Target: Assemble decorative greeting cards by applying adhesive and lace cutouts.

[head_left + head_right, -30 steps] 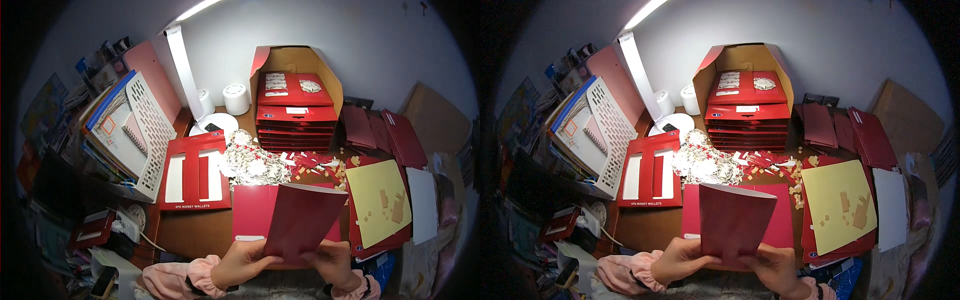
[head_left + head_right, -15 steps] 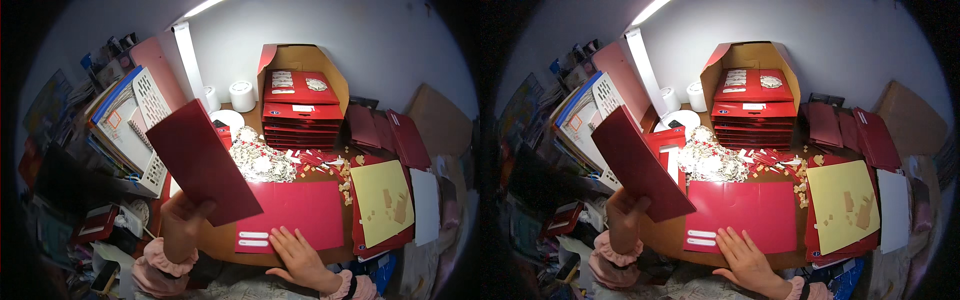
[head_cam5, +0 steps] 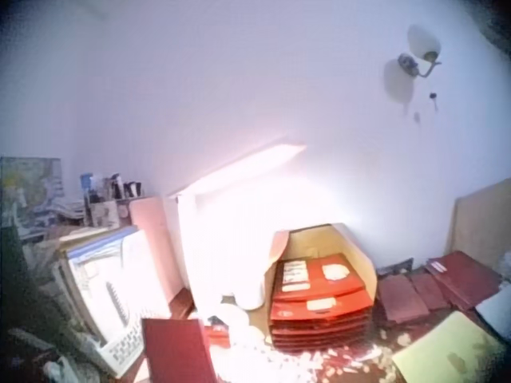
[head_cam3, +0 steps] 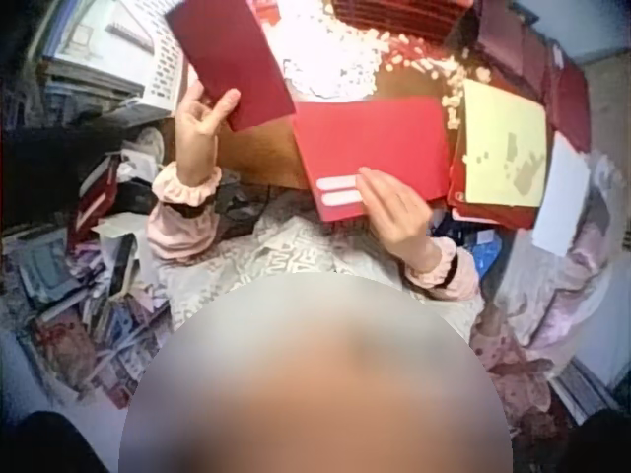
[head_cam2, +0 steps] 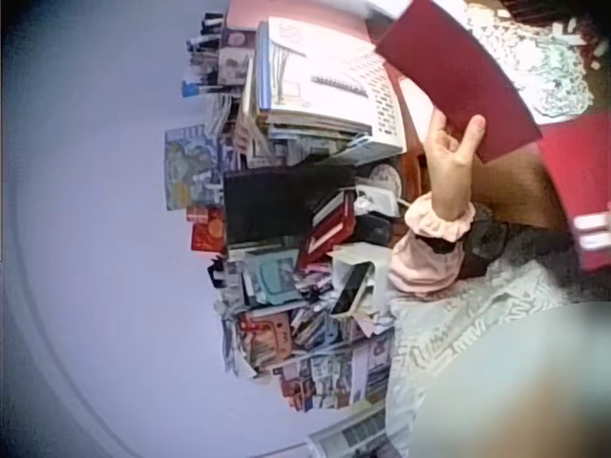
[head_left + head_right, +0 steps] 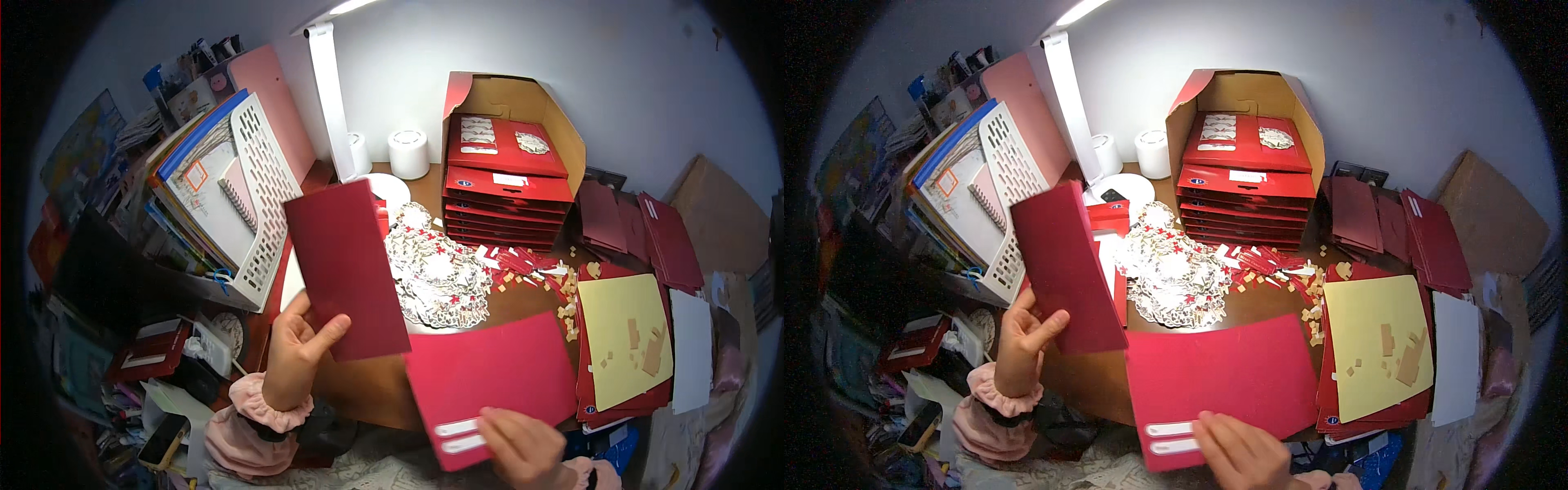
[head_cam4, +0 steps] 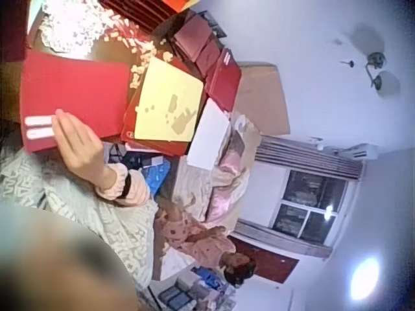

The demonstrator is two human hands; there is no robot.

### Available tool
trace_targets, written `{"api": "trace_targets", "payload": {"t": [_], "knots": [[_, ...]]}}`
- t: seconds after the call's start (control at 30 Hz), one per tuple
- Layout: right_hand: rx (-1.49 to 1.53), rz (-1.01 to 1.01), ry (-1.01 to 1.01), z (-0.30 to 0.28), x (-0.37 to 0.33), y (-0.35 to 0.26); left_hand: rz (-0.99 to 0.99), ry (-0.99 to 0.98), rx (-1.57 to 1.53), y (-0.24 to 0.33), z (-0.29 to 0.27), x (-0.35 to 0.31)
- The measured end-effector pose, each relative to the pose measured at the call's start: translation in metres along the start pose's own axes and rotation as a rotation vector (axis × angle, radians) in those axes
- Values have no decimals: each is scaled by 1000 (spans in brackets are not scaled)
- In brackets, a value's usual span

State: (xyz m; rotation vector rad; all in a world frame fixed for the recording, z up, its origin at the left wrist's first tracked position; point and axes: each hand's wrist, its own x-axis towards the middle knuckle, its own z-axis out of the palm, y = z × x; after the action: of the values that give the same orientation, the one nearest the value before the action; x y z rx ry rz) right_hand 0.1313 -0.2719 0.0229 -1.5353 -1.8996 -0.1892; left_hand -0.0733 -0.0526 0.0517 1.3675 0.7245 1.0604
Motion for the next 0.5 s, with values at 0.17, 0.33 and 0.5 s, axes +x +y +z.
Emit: {"api": "trace_targets", "payload": {"t": [0.17, 0.33, 0.5], "knots": [[-6, 187, 166, -37, -19, 17, -304, -165, -20, 1, -9, -12], [51, 666, 778, -32, -67, 37, -474, -526, -5, -28, -7, -15], [688, 737, 885, -31, -43, 44, -457, -679, 413, -48, -14, -29]]}}
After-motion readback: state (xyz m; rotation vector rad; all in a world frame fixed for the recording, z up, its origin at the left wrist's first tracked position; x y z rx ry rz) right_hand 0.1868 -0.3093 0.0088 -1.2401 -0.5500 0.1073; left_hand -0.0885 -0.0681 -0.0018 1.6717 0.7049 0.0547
